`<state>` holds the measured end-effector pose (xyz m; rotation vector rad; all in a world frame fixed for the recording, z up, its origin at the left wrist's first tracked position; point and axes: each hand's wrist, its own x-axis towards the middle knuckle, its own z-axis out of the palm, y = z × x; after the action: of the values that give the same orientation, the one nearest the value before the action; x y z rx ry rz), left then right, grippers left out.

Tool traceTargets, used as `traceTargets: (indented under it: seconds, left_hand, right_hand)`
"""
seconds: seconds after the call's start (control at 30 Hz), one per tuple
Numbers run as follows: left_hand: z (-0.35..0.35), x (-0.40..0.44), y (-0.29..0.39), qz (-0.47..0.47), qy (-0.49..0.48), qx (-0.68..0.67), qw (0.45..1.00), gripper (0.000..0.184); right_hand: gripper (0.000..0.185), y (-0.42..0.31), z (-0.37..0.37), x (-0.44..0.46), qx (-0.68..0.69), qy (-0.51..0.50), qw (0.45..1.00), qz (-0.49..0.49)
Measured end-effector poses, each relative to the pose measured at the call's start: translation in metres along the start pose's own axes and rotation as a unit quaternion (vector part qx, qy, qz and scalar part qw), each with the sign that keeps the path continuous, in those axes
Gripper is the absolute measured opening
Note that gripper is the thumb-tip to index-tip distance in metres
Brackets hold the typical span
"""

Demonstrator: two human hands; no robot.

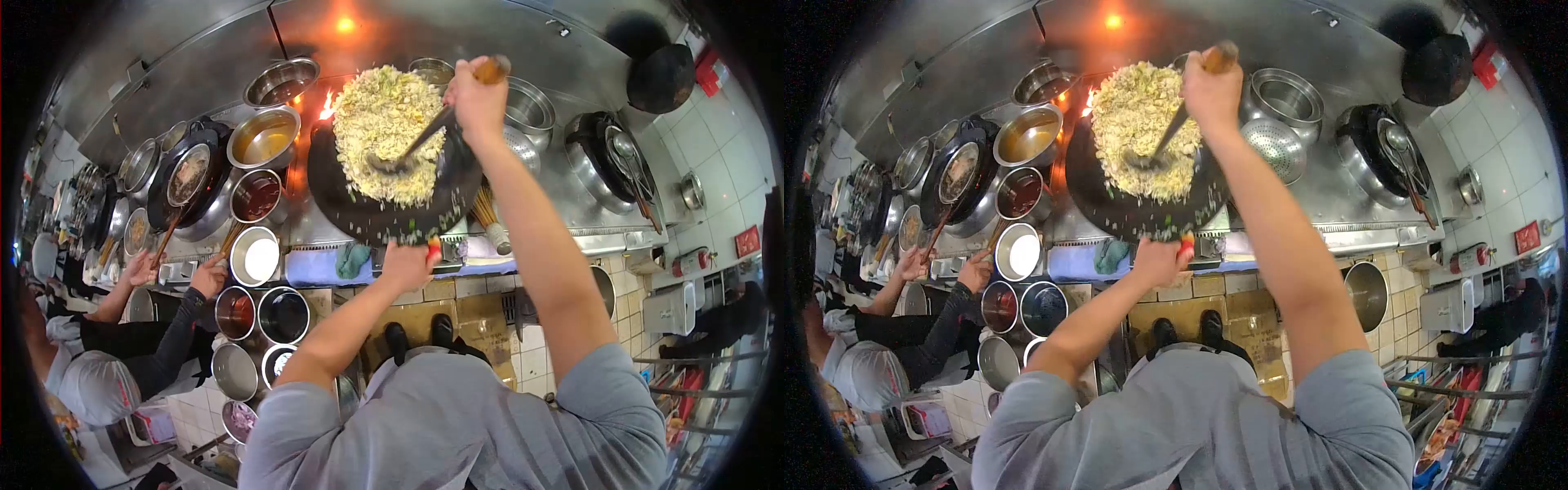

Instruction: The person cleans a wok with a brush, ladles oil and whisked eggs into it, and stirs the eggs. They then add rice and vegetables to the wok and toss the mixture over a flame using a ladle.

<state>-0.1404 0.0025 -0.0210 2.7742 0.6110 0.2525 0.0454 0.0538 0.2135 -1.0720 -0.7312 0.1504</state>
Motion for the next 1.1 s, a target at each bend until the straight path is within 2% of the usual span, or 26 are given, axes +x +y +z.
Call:
traceTargets:
  seconds: [0.03, 0.1, 0.13, 0.17, 0.23, 0.3, 0.33, 0.37, 0.4, 0.43, 0.5, 0.57, 0.6, 0.63, 0.7, 0.77, 0.83, 0.9, 0.93, 0.97, 1.0, 1.03, 1.1]
  left_hand:
    - [-0.014, -0.008, 0.005, 0.039, -0.018, 0.021, 0.999, 0.043]
    - [-0.106, 0.013, 0.026, 0.046, 0.02, -0.022, 0.999, 0.044]
    - [-0.129, 0.036, 0.022, -0.012, -0.015, 0.013, 1.0, 0.043]
    - [-0.148, 0.054, 0.017, 0.029, 0.051, -0.039, 0.997, 0.048]
    - [-0.098, 0.073, -0.008, 0.07, 0.113, 0.048, 0.99, 0.042]
    - [-0.013, 0.056, -0.018, 0.015, 0.182, 0.014, 0.983, 0.041]
    - [0.013, 0.04, -0.015, -0.021, 0.151, -0.015, 0.988, 0.039]
    - [0.022, 0.021, -0.011, -0.011, 0.11, -0.017, 0.994, 0.039]
    - [0.011, -0.001, 0.001, -0.023, -0.001, -0.008, 1.0, 0.04]
    - [-0.016, -0.002, 0.012, -0.025, 0.001, -0.007, 1.0, 0.04]
    - [-0.078, -0.006, 0.035, 0.046, -0.034, 0.03, 0.998, 0.044]
    - [-0.136, 0.034, 0.028, 0.033, 0.054, -0.017, 0.998, 0.047]
    - [-0.138, 0.057, 0.015, 0.045, 0.08, 0.008, 0.996, 0.046]
    - [-0.13, 0.07, 0.006, 0.059, 0.105, 0.032, 0.992, 0.046]
    - [-0.052, 0.07, -0.018, 0.075, 0.123, 0.045, 0.989, 0.045]
    - [0.016, 0.039, -0.015, -0.02, 0.152, 0.002, 0.988, 0.045]
    - [0.004, 0.003, 0.002, -0.02, -0.045, -0.004, 0.999, 0.044]
    - [-0.057, 0.004, 0.023, 0.013, -0.036, 0.009, 0.999, 0.046]
    - [-0.092, 0.004, 0.034, 0.047, -0.033, 0.021, 0.998, 0.049]
    - [-0.128, 0.026, 0.032, 0.002, -0.063, -0.014, 0.998, 0.051]
    - [-0.143, 0.046, 0.026, 0.002, 0.038, -0.019, 0.999, 0.051]
    - [-0.151, 0.063, 0.019, 0.066, 0.131, 0.0, 0.989, 0.049]
    - [-0.076, 0.084, -0.011, 0.054, 0.159, 0.057, 0.984, 0.044]
  right_hand:
    - [0.022, -0.021, 0.002, 0.007, 0.0, -0.005, 1.0, 0.001]
    - [0.025, -0.06, -0.005, 0.019, -0.014, -0.066, 0.994, 0.087]
    - [0.025, -0.078, -0.01, 0.024, 0.024, -0.07, 0.995, 0.073]
    - [0.025, -0.087, -0.011, 0.027, 0.065, -0.076, 0.993, 0.057]
    - [0.024, -0.062, 0.006, 0.01, 0.002, 0.015, 1.0, 0.002]
    - [0.023, 0.008, 0.008, -0.01, -0.002, 0.048, 0.999, 0.004]
    - [0.023, 0.007, 0.006, -0.007, -0.001, 0.047, 0.999, 0.0]
    - [0.023, 0.006, 0.0, -0.008, 0.013, 0.039, 0.999, -0.013]
    - [0.022, 0.004, -0.008, -0.013, 0.025, 0.031, 0.999, -0.021]
    - [0.022, -0.008, -0.011, -0.01, 0.027, 0.028, 0.999, -0.022]
    - [0.023, -0.053, -0.014, 0.0, -0.011, -0.051, 0.992, 0.112]
    - [0.025, -0.088, -0.017, 0.011, 0.031, -0.068, 0.997, 0.025]
    - [0.025, -0.096, -0.015, 0.008, 0.066, -0.076, 0.995, -0.002]
    - [0.025, -0.08, -0.007, 0.001, 0.065, -0.073, 0.995, 0.0]
    - [0.023, -0.02, 0.012, -0.011, -0.044, 0.028, 0.999, 0.006]
    - [0.021, 0.026, 0.001, -0.019, 0.056, 0.031, 0.997, -0.044]
    - [0.02, 0.001, -0.009, -0.019, 0.007, 0.029, 0.997, -0.067]
    - [0.021, -0.027, -0.014, -0.002, -0.001, -0.049, 0.995, 0.09]
    - [0.022, -0.052, -0.012, -0.001, -0.008, -0.047, 0.993, 0.108]
    - [0.021, -0.072, -0.015, 0.004, -0.001, -0.059, 0.996, 0.073]
    - [0.02, -0.083, -0.017, 0.007, 0.039, -0.071, 0.995, 0.051]
    - [0.02, -0.088, -0.017, 0.009, 0.084, -0.079, 0.993, 0.025]
    - [0.021, -0.044, 0.003, -0.005, 0.023, 0.006, 1.0, 0.014]
